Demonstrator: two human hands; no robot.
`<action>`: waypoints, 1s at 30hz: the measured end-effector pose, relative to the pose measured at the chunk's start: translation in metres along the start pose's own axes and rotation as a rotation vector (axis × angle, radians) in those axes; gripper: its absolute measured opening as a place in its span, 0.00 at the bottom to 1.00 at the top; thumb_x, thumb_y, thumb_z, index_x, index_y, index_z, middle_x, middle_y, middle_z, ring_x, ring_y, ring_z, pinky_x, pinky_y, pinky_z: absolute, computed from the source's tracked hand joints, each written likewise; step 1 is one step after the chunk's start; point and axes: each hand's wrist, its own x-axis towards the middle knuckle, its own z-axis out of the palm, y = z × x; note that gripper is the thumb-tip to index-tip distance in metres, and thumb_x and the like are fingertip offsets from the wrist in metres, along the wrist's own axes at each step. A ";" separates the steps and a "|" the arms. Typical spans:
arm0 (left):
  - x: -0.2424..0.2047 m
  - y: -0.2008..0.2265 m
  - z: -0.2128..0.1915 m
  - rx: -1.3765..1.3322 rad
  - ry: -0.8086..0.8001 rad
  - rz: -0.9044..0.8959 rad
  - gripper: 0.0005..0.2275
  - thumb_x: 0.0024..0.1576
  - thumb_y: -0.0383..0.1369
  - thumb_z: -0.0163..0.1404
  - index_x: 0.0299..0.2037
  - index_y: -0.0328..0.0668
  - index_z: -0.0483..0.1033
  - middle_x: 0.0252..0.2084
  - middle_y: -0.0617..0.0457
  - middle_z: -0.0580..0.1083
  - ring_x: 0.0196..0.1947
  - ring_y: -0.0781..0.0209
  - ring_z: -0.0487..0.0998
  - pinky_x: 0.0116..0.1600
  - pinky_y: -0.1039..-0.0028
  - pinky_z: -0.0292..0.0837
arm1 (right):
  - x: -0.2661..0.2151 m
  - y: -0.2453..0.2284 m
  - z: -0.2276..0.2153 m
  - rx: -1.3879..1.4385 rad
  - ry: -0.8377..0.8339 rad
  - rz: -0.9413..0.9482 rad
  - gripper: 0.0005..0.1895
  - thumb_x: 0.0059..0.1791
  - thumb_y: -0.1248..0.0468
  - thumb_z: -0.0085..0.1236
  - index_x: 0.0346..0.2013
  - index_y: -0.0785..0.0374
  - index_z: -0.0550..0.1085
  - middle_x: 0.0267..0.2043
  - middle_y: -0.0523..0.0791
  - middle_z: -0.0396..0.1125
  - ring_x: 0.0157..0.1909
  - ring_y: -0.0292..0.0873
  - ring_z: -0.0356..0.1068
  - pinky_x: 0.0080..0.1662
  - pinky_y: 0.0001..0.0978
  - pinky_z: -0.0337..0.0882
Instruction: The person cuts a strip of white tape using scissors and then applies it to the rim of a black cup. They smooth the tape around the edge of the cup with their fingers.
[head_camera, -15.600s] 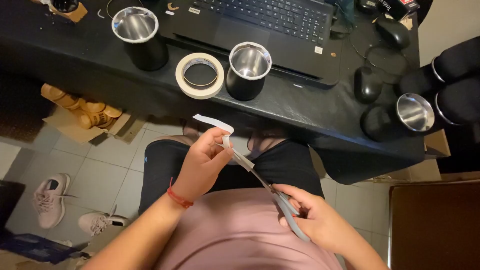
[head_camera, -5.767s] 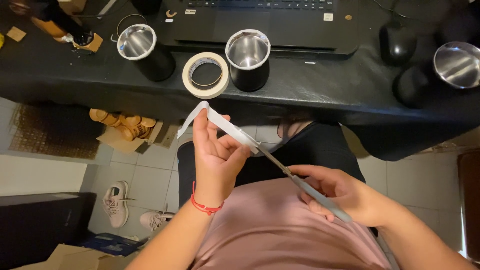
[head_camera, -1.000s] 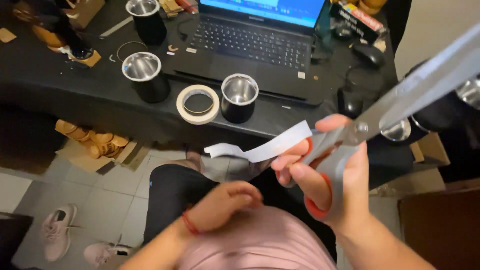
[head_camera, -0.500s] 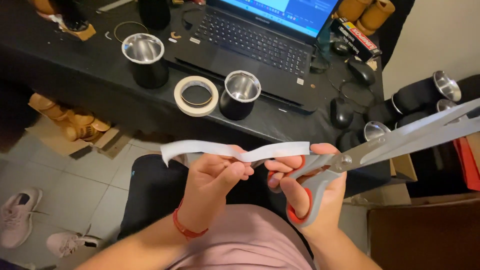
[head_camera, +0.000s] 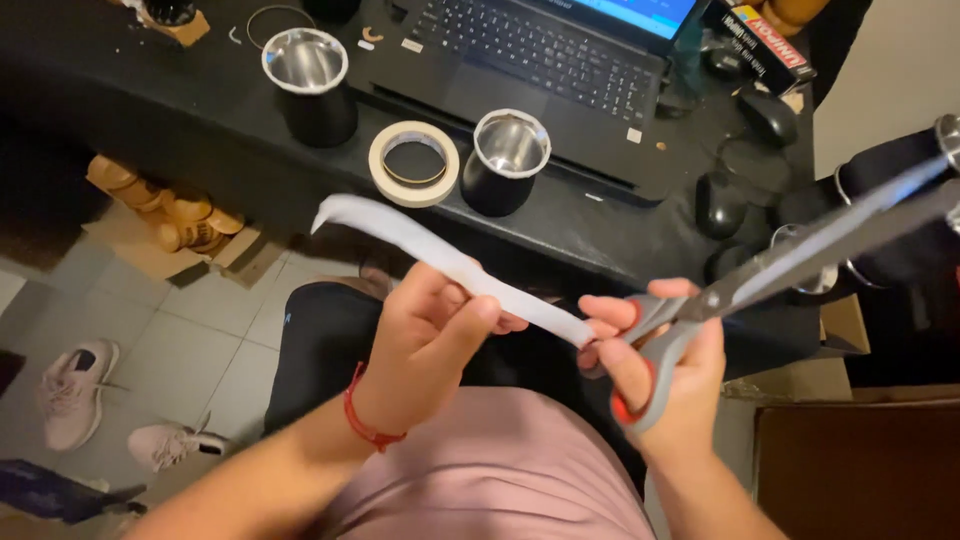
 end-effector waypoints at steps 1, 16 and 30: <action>0.000 0.001 0.001 -0.001 0.002 -0.011 0.05 0.58 0.26 0.47 0.40 0.32 0.67 0.33 0.38 0.79 0.35 0.52 0.84 0.43 0.70 0.83 | 0.004 -0.006 0.001 -0.002 0.003 0.011 0.23 0.45 0.75 0.52 0.50 0.61 0.55 0.41 0.59 0.73 0.26 0.48 0.71 0.30 0.37 0.76; 0.008 0.012 0.007 0.133 -0.096 -0.225 0.11 0.52 0.22 0.53 0.42 0.39 0.68 0.29 0.55 0.75 0.25 0.71 0.74 0.30 0.83 0.70 | 0.008 -0.025 0.022 -0.303 -0.140 0.250 0.26 0.38 0.74 0.65 0.47 0.60 0.66 0.26 0.46 0.73 0.12 0.34 0.58 0.17 0.25 0.60; 0.018 0.018 0.001 0.182 -0.249 -0.401 0.03 0.55 0.28 0.45 0.35 0.38 0.69 0.24 0.52 0.74 0.27 0.64 0.77 0.36 0.77 0.78 | 0.006 -0.007 -0.008 -0.286 -0.146 0.124 0.25 0.41 0.75 0.63 0.50 0.62 0.66 0.41 0.54 0.77 0.41 0.42 0.78 0.51 0.32 0.79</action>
